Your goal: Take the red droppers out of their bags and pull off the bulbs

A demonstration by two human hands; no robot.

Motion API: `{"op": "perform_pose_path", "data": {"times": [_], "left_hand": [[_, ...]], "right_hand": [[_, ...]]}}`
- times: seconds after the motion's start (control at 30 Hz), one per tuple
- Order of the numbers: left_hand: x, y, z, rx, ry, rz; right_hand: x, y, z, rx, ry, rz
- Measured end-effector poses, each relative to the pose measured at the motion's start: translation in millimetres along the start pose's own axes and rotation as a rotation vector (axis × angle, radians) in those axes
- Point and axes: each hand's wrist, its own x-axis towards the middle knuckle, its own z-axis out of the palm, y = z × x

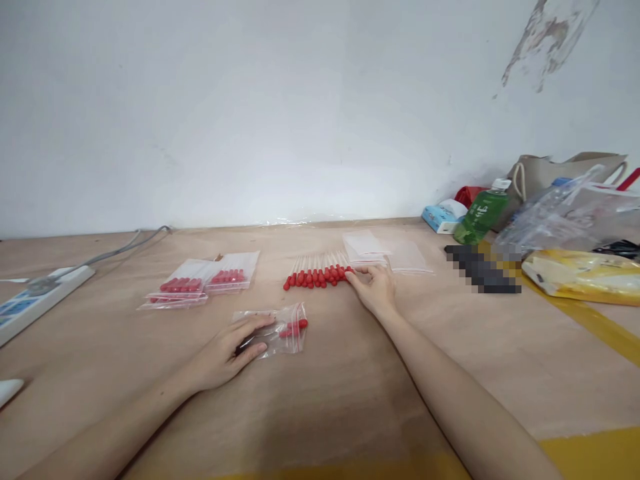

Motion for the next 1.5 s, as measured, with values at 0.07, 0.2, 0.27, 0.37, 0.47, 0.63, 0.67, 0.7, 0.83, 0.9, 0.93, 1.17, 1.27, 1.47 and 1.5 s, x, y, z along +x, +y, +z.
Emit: {"op": "perform_pose_path", "data": {"times": [0.07,0.2,0.27,0.37,0.47,0.63,0.67,0.7,0.83,0.9,0.93,1.17,1.27,1.47,1.5], "left_hand": [[0,-1,0.4,0.001,0.002,-0.001],[-1,-1,1.1,0.007,0.000,-0.009],[-1,-1,1.3,0.011,-0.001,-0.013],[-1,0,1.4,0.010,0.005,-0.004],[0,0,1.1,0.005,0.000,-0.002],[0,1,-0.5,-0.001,-0.022,-0.003],[0,2,-0.9,-0.002,-0.024,0.000],[0,2,-1.2,-0.003,-0.024,0.001],[1,5,-2.6,-0.017,-0.023,-0.001],[1,6,-3.3,-0.027,-0.024,0.002],[1,6,-3.4,-0.030,-0.023,0.002],[0,2,-1.4,-0.003,-0.025,-0.014],[0,3,-1.4,0.008,-0.024,-0.022],[0,5,-3.8,0.066,-0.048,0.005],[0,4,-4.1,0.091,-0.075,0.016]], "right_hand": [[-7,-7,-5,0.017,0.028,-0.038],[-31,-34,-11,0.183,-0.251,-0.164],[-43,-49,-9,0.217,-0.468,-0.289],[-55,-68,-3,0.213,-0.577,-0.368],[-58,-76,3,0.230,-0.653,-0.405],[-54,-72,10,0.404,-0.796,-0.267],[-54,-71,13,0.444,-0.791,-0.197],[-55,-70,15,0.481,-0.768,-0.126],[-60,-76,22,0.565,-0.698,-0.012],[-62,-80,19,0.575,-0.780,-0.118],[-62,-82,17,0.564,-0.812,-0.186],[-59,-86,4,0.280,-0.816,-0.379],[-60,-83,4,0.329,-0.836,-0.340],[-52,-64,-4,0.718,-0.902,0.150],[-49,-60,-7,0.781,-0.893,0.224]]}}
